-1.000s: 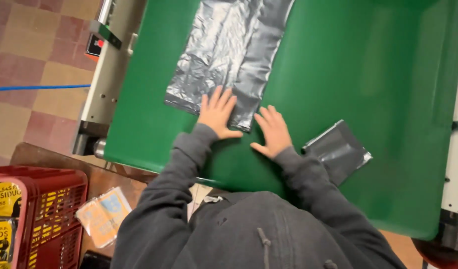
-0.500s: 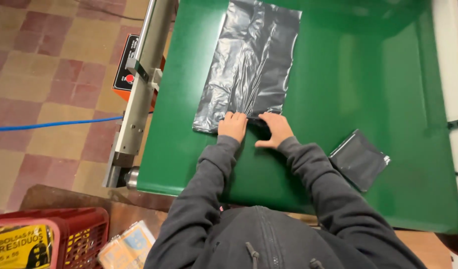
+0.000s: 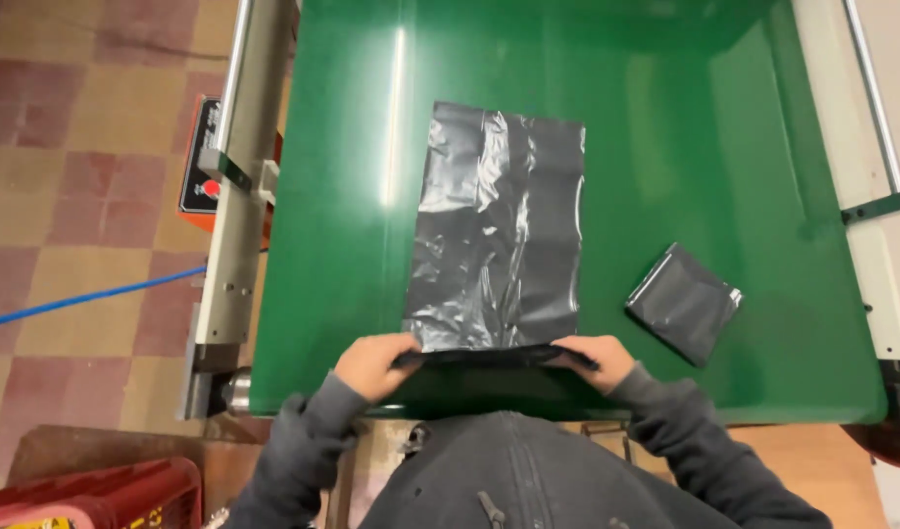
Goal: Folding plastic bags and placing them into clear plastic packaging with labels.
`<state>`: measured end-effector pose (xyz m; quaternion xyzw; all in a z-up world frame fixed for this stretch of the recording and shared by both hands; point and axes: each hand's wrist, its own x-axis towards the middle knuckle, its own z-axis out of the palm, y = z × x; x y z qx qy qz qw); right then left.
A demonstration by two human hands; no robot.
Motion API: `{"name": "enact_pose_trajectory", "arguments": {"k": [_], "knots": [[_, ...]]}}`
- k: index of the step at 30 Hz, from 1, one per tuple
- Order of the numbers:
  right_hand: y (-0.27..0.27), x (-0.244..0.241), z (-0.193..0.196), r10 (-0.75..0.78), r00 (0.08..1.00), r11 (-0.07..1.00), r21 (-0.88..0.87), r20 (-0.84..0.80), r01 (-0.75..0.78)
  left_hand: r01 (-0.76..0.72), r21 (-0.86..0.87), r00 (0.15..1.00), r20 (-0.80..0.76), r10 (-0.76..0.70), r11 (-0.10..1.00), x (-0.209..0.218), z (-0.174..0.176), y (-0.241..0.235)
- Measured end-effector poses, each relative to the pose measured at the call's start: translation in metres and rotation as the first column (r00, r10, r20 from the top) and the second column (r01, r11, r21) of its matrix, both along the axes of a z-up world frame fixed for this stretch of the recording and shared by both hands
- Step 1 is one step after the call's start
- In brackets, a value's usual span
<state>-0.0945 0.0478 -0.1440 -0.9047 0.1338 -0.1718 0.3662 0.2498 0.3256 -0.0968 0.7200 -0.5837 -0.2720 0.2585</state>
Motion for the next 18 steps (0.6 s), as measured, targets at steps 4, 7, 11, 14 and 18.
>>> {"name": "enact_pose_trajectory", "arguments": {"k": [4,7,11,14,18], "knots": [[-0.089,0.020,0.011,-0.073,0.995,0.997,0.002,0.074,0.073,-0.105,-0.172,0.969,-0.240,0.062,0.979,0.038,-0.017,-0.100],[-0.185,0.080,0.002,-0.146,0.959,0.978,-0.113,0.241,0.177,-0.301,-0.226,0.907,-0.369,0.205,0.926,0.094,-0.052,-0.209],[-0.289,0.168,-0.032,-0.367,0.926,0.915,-0.142,0.089,0.377,-0.479,0.063,0.816,-0.337,0.470,0.876,0.141,-0.071,-0.303],[-0.326,0.211,-0.049,-0.437,0.895,0.876,-0.268,-0.091,0.400,-0.466,0.132,0.859,-0.169,0.483,0.875,0.154,-0.083,-0.332],[-0.325,0.238,-0.039,-0.500,0.830,0.805,-0.486,-0.248,0.340,-0.411,0.110,0.906,-0.061,0.419,0.905,0.155,-0.085,-0.334]]}}
